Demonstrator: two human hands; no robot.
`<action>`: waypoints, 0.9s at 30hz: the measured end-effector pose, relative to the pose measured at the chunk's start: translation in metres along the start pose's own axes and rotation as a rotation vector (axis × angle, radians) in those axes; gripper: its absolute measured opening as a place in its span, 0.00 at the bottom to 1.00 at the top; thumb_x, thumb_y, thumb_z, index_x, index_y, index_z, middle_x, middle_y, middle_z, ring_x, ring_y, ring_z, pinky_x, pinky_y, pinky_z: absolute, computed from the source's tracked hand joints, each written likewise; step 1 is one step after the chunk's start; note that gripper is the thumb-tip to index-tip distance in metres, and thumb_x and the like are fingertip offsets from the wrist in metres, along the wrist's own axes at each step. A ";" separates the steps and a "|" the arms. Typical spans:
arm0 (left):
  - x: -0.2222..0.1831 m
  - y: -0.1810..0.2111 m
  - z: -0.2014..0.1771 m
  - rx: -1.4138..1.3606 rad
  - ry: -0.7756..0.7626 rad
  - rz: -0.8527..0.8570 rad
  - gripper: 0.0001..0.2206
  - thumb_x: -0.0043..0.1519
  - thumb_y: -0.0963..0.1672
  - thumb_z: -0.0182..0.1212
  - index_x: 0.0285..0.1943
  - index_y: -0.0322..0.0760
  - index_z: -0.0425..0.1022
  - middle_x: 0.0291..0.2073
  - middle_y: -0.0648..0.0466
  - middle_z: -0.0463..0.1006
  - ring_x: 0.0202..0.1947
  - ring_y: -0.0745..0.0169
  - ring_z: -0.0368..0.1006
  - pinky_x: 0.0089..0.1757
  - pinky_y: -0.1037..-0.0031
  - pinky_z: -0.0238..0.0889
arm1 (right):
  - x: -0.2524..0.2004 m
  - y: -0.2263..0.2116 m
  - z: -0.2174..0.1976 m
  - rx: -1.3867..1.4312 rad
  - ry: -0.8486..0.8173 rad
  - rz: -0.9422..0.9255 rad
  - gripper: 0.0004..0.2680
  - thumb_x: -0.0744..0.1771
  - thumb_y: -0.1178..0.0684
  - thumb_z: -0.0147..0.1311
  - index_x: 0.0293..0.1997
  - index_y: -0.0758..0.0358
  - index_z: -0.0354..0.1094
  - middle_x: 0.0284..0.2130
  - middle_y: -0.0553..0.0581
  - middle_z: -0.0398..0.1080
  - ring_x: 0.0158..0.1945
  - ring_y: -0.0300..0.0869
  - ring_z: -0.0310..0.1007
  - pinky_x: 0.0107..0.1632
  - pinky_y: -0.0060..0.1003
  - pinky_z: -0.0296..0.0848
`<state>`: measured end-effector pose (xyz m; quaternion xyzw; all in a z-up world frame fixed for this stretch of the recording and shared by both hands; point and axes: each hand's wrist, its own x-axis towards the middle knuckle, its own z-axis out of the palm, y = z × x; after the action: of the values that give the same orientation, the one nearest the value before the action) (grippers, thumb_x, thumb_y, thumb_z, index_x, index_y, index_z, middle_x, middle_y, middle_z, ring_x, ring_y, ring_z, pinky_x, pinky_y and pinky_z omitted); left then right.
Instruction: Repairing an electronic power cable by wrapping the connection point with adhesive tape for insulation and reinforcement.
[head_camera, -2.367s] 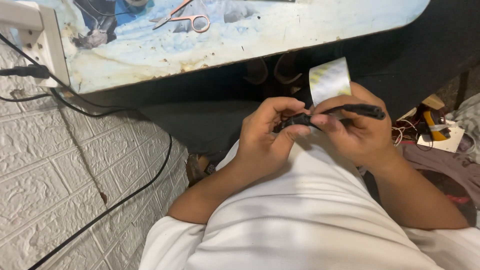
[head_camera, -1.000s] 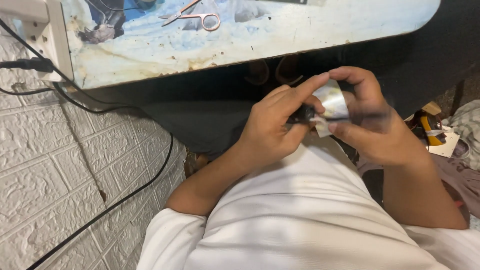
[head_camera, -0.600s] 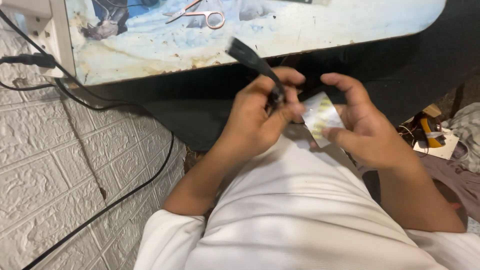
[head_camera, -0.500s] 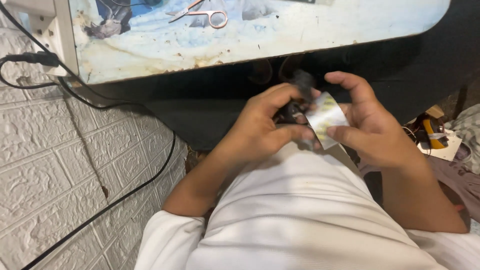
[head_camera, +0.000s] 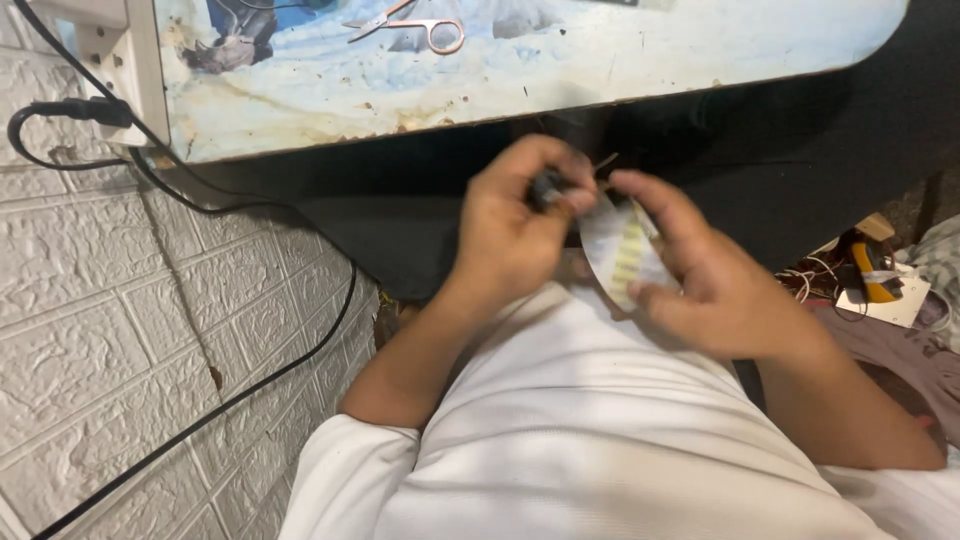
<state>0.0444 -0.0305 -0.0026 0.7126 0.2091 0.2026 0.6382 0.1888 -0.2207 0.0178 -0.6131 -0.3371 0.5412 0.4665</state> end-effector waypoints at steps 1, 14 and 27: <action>0.002 0.003 -0.003 -0.116 0.031 -0.118 0.10 0.63 0.36 0.69 0.46 0.45 0.76 0.41 0.60 0.81 0.43 0.67 0.77 0.49 0.74 0.72 | 0.000 -0.005 0.002 -0.108 -0.041 0.021 0.35 0.68 0.59 0.56 0.87 0.58 0.38 0.65 0.56 0.73 0.51 0.40 0.81 0.57 0.38 0.78; -0.014 0.009 -0.022 -0.053 -0.337 -0.076 0.31 0.83 0.41 0.49 0.95 0.56 0.43 0.64 0.50 0.66 0.68 0.55 0.66 0.78 0.64 0.57 | 0.016 -0.002 0.008 0.220 0.465 0.143 0.06 0.76 0.57 0.56 0.54 0.67 0.78 0.33 0.64 0.79 0.33 0.45 0.84 0.28 0.34 0.85; -0.008 0.010 -0.002 -0.095 -0.296 -0.065 0.19 0.81 0.44 0.62 0.81 0.49 0.72 0.54 0.58 0.75 0.60 0.63 0.74 0.70 0.71 0.70 | 0.022 -0.011 -0.029 -0.206 0.270 -0.092 0.07 0.77 0.54 0.54 0.50 0.64 0.76 0.39 0.53 0.76 0.36 0.37 0.71 0.42 0.34 0.70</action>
<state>0.0376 -0.0342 0.0069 0.6966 0.1260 0.0844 0.7012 0.2225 -0.2022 0.0200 -0.7085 -0.3528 0.3948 0.4666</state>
